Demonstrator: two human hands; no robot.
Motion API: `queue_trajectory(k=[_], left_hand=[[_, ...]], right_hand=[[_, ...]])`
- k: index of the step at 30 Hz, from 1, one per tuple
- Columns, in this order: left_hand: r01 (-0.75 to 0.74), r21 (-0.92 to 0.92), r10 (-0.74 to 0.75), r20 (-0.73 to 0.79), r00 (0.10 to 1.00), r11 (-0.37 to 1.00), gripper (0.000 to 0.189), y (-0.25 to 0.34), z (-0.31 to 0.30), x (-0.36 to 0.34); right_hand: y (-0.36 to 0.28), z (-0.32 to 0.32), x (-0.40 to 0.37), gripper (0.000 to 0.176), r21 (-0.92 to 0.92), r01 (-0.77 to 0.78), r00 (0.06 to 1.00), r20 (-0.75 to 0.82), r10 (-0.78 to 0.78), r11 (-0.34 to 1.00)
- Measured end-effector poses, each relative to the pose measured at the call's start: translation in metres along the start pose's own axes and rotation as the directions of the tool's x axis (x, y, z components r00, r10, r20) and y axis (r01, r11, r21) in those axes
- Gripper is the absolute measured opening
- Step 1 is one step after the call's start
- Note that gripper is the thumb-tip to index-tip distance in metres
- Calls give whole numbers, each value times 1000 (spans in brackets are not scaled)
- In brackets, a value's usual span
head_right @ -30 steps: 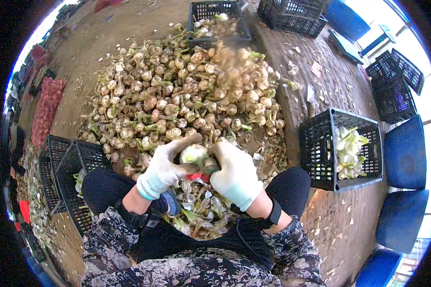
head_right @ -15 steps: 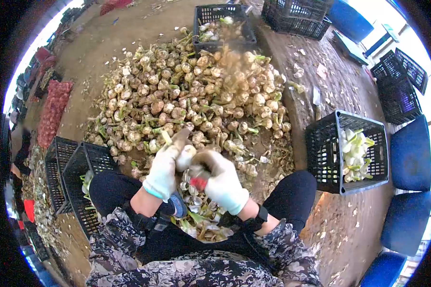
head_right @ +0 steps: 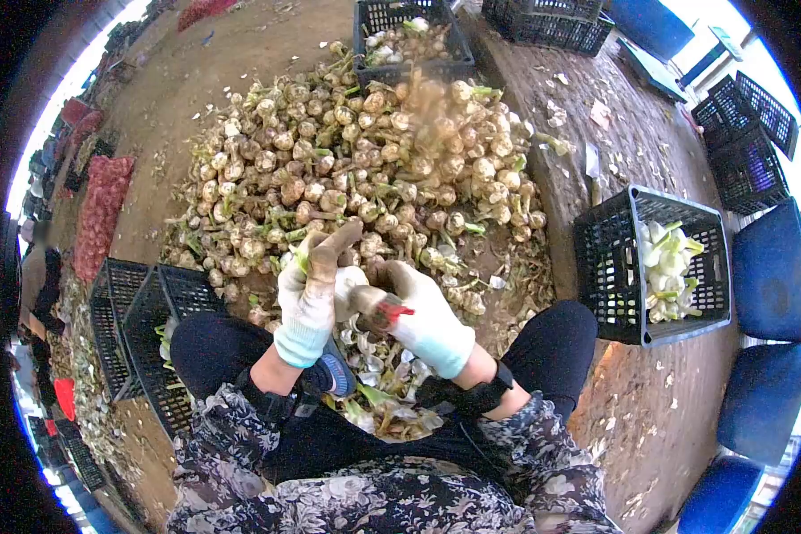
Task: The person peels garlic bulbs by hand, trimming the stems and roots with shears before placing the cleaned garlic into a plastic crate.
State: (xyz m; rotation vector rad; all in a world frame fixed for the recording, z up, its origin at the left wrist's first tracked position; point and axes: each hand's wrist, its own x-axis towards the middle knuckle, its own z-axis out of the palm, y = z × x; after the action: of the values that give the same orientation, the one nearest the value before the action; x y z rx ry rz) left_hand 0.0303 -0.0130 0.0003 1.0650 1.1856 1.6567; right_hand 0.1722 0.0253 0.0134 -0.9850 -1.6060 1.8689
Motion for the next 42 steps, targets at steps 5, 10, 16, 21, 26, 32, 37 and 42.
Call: queue_trajectory(k=[5,10,16,21,26,32,37,42], left_hand=[[121,-212,-128,-19,992,970,43,3,-7,2],[-278,494,303,32,953,824,45,-6,-4,8],[383,-252,-409,-60,910,889,57,19,-2,0],[525,-509,-534,143,833,682,61,12,-18,11],[596,-652,-622,235,747,468,49,2,-20,17],[554,-576,-666,21,746,602,48,1,-10,13],[502,-179,-523,-95,847,846,55,-10,17,6],[178,72,-182,42,982,981,63,-25,-1,3]], right_hand=[[1,-15,-10,35,377,-158,983,-29,183,912],[-7,7,-11,21,-92,-97,985,-153,82,991],[61,-10,12,16,-23,-73,953,-295,63,997],[79,-32,-13,29,-762,-104,975,49,217,639],[21,-51,-10,26,-829,-266,942,-115,316,491],[28,-45,-12,39,-579,39,970,-174,-171,814],[10,-10,-15,56,-23,143,989,-26,-143,990],[24,-18,-10,42,-60,39,987,-156,-48,997]])
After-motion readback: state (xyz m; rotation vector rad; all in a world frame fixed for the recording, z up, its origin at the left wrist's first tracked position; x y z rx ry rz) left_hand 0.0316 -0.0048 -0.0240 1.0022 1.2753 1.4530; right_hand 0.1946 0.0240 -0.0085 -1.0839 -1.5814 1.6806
